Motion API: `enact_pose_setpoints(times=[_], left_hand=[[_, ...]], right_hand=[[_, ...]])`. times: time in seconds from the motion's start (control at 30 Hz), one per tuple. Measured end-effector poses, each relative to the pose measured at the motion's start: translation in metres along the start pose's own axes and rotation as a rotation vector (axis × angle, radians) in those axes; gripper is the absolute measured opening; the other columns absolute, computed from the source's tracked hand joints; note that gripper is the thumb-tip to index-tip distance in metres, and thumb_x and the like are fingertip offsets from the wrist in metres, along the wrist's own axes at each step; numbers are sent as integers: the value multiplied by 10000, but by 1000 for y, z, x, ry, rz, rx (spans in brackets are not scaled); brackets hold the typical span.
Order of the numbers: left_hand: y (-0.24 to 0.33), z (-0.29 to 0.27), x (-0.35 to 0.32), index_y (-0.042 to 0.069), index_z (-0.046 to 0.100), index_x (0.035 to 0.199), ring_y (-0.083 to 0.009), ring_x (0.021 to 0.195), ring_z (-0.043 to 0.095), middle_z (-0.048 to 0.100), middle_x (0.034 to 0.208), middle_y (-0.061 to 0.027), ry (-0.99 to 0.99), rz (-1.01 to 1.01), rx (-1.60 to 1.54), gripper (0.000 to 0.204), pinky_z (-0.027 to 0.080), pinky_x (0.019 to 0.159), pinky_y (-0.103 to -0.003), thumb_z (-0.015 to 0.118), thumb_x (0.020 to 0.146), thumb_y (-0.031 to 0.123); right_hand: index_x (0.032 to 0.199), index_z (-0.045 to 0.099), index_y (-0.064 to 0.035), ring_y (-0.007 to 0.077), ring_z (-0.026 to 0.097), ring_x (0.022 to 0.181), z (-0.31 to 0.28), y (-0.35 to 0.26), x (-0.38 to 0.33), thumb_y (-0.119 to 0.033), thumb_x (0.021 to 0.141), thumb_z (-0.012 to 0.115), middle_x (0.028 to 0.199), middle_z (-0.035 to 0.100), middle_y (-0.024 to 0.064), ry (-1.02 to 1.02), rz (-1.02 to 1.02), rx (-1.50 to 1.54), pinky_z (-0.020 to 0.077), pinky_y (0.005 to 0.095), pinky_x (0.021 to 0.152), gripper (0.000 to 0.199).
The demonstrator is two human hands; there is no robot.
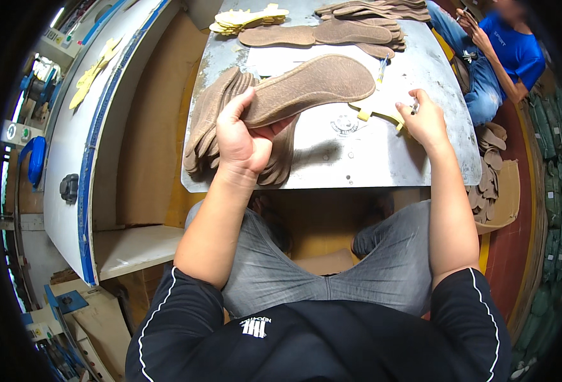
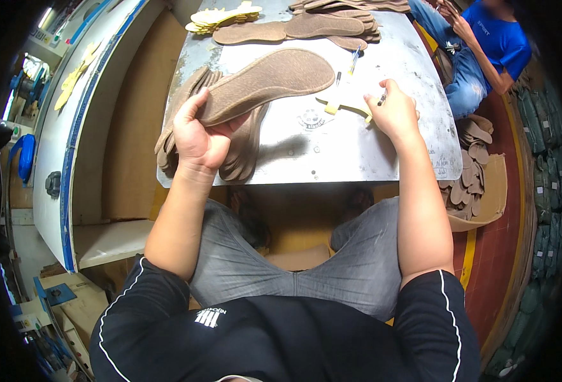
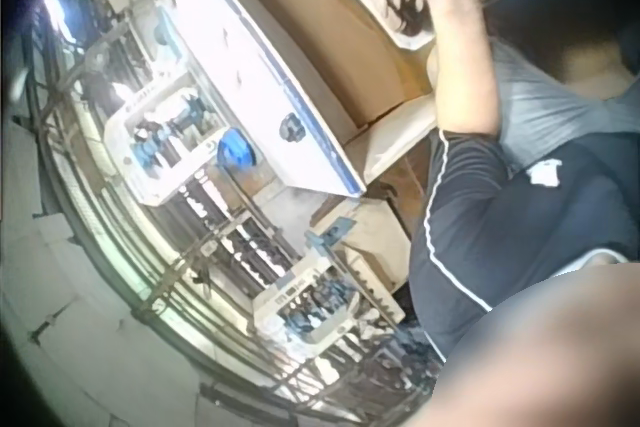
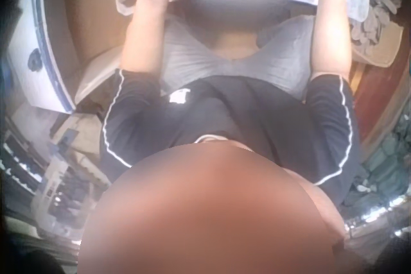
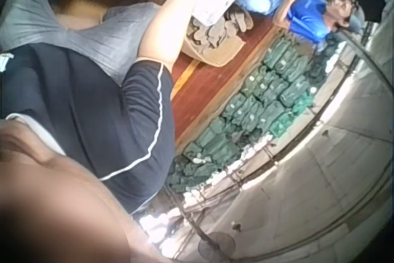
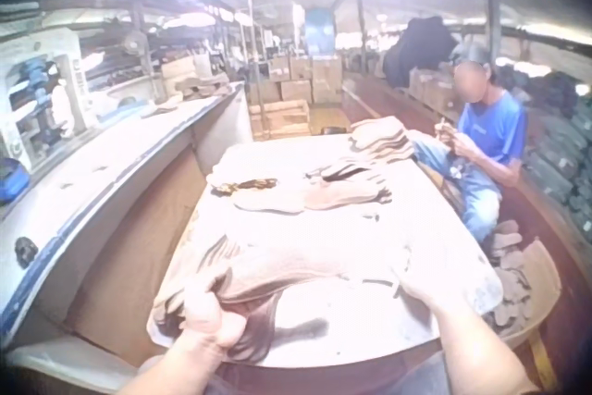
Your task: The person marks a shoe insole with a pen, then gathers and bundles multiple insoles with a rubber band. The person handles insoles and a pen, organizing them into stacks on the table.
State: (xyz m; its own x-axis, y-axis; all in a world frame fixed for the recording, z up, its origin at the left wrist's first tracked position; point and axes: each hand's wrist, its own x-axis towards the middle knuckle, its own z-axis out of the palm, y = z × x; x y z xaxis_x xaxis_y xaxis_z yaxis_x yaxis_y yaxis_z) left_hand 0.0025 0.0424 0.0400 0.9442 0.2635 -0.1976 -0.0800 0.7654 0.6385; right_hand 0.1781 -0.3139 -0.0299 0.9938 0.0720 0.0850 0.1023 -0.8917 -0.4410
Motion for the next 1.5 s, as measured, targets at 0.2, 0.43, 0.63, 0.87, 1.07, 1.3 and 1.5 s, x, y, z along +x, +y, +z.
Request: enact_pose_setpoints(times=[0.2, 0.43, 0.63, 0.87, 1.07, 1.3, 1.5], left_hand=[[-5, -16, 2, -138, 564, 1611, -465, 1515, 643, 681, 1590, -298, -242, 87, 147, 607, 461, 1331, -675, 574, 1071, 139], [-21, -21, 3, -95, 552, 1653, -433, 1495, 662, 664, 1626, -262, -368, -58, 21, 596, 486, 1326, -624, 594, 1108, 143], [-78, -20, -3, -31, 475, 1692, -307, 1470, 670, 623, 1616, -226, -91, 256, 530, 752, 611, 1177, -430, 841, 1038, 34], [-100, 10, -50, -53, 458, 1706, -478, 1590, 545, 564, 1681, -331, -341, 830, 1299, 1097, 438, 1332, -506, 1030, 868, 366], [-66, 15, -24, -93, 564, 1629, -440, 1437, 669, 692, 1511, -296, -117, 847, 1419, 853, 497, 1270, -493, 900, 872, 109], [-20, -16, -11, -144, 602, 1551, -504, 1376, 684, 626, 1621, -353, 137, 430, 2278, 897, 568, 1191, -542, 892, 983, 486], [-44, 13, -33, -84, 760, 1389, -455, 1377, 715, 719, 1534, -311, -200, 903, 2019, 620, 581, 1178, -517, 890, 1006, 386]], right_hand=[[1470, 715, -52, 380, 823, 1201, 10, -11, 3, -426, 1135, 750, 1228, 853, 213, 185, -126, 260, 612, 478, 1070, 503], [1480, 703, -54, 236, 773, 1224, 2, -69, -42, -323, 1197, 698, 1301, 809, 107, -376, 140, 1599, 626, 455, 1100, 390], [1578, 596, 18, 327, 712, 1384, -24, -60, -46, -184, 1135, 765, 1472, 722, 188, -557, 114, 1919, 581, 547, 1252, 515], [1610, 579, 17, 337, 698, 1425, -23, -55, -54, -226, 1168, 718, 1529, 712, 200, -842, 89, 1927, 535, 565, 1288, 522], [1550, 631, 34, 359, 796, 1302, -14, -70, -54, -540, 1222, 590, 1450, 772, 265, -741, 82, 1778, 657, 505, 1146, 662], [1425, 699, -2, 289, 840, 1197, -15, -58, -41, -413, 1165, 724, 1319, 848, 219, -296, -110, 1184, 678, 383, 1000, 487], [1415, 720, -48, 363, 841, 1133, -10, -45, -38, -236, 1022, 858, 1243, 856, 213, 68, -542, 259, 650, 451, 1018, 457]])
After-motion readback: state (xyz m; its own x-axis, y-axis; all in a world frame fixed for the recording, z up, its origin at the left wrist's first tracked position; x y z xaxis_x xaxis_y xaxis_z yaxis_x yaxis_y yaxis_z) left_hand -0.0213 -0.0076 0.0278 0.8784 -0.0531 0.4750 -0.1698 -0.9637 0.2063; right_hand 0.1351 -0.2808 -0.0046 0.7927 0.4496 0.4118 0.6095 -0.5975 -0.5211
